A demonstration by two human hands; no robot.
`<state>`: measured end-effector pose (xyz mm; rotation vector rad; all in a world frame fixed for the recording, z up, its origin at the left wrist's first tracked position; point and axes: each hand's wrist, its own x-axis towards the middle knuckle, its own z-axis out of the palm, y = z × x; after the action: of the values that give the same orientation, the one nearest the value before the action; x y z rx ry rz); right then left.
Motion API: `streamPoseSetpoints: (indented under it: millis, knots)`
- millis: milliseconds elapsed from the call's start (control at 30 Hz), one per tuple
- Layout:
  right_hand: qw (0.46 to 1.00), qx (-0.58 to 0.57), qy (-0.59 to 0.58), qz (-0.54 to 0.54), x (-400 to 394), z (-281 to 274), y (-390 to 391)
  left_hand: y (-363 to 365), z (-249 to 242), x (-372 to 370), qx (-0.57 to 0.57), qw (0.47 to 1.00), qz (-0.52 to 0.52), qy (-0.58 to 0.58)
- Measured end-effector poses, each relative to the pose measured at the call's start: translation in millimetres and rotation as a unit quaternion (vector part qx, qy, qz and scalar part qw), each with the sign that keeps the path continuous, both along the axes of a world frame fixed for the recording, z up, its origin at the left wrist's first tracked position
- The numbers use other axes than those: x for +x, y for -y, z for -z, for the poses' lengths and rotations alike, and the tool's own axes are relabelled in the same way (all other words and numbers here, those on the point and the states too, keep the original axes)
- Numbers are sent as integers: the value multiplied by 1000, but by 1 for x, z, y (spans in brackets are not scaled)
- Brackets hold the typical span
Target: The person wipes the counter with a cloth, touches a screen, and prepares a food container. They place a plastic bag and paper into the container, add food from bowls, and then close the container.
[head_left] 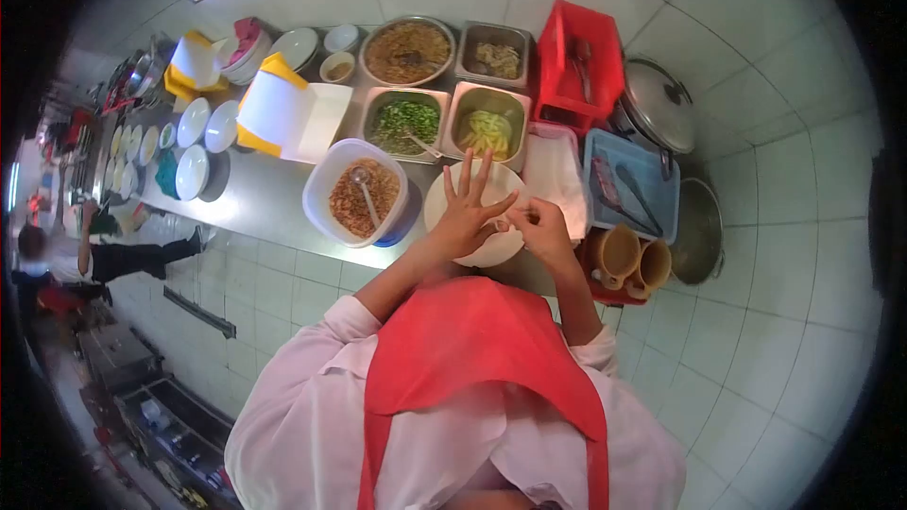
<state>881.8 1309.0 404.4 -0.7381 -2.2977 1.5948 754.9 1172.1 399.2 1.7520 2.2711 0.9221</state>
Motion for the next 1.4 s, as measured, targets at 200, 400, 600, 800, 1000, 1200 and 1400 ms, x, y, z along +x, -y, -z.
streamPoseSetpoints:
  millis: [200,400,600,800,1000,1200,1400]
  knots:
    - [995,77,-8,-57,-4,-34,16,1,-10,-2,87,993,-21,78]
    - [981,182,-9,-62,-2,-40,17,-2,-14,-2,130,984,-38,114]
    - [984,157,26,-86,-3,-40,15,-1,-4,-3,87,985,-28,148]
    - [982,168,7,-87,-7,-31,16,4,-5,-5,67,982,-36,174]
    - [986,156,8,-57,-6,-19,17,3,-4,-7,48,981,-19,188]
    - [989,123,-54,-58,-6,-21,14,3,-9,-19,10,986,33,164]
    - [968,219,-107,-50,-8,-36,21,2,-12,-24,62,990,21,126]
